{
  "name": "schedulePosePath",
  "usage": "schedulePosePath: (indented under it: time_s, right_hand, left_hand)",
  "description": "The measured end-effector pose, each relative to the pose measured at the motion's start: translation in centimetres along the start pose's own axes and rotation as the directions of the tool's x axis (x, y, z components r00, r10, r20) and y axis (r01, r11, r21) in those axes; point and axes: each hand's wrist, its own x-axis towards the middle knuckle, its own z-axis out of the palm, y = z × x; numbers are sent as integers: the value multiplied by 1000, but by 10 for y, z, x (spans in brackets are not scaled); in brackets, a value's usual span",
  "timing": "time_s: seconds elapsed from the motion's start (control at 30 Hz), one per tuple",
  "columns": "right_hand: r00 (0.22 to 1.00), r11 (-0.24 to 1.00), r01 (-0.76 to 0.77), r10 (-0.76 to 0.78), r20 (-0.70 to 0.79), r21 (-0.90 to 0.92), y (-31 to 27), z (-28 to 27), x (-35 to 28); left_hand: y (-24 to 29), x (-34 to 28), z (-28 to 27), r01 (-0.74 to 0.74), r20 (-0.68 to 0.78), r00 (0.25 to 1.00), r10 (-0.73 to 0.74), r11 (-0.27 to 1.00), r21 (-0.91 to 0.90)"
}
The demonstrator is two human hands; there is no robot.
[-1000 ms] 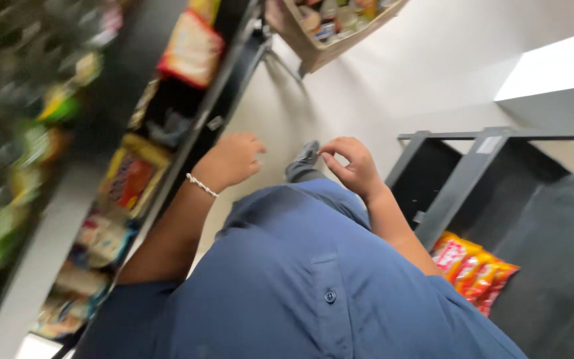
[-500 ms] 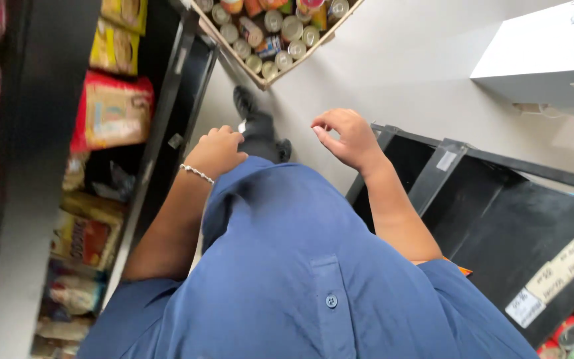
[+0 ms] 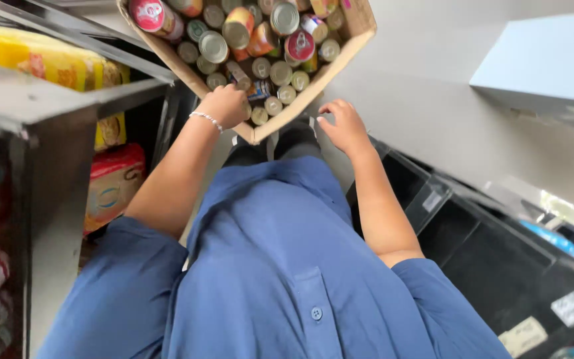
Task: The recorder is stocking and arranging canned goods from a cardboard box onto grocery store shelves.
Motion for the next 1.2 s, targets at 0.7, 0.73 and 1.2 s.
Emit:
schedulePosePath:
  time_s: [0.7,0.73,1.2]
  right_hand:
    - [959,964,266,-265,104,2,144,57,400]
    - [954,962,273,-271,127,3,147,69,413]
    - [942,926,14,114,315,-376,175,183,486]
  left_hand:
    - [-59,166,43,543,-183,638,-748,606,-581]
    - [-48,161,44,553,-170,626,-761,587,-591]
    - [-16,139,78,421,-213,716,-664,655,-628]
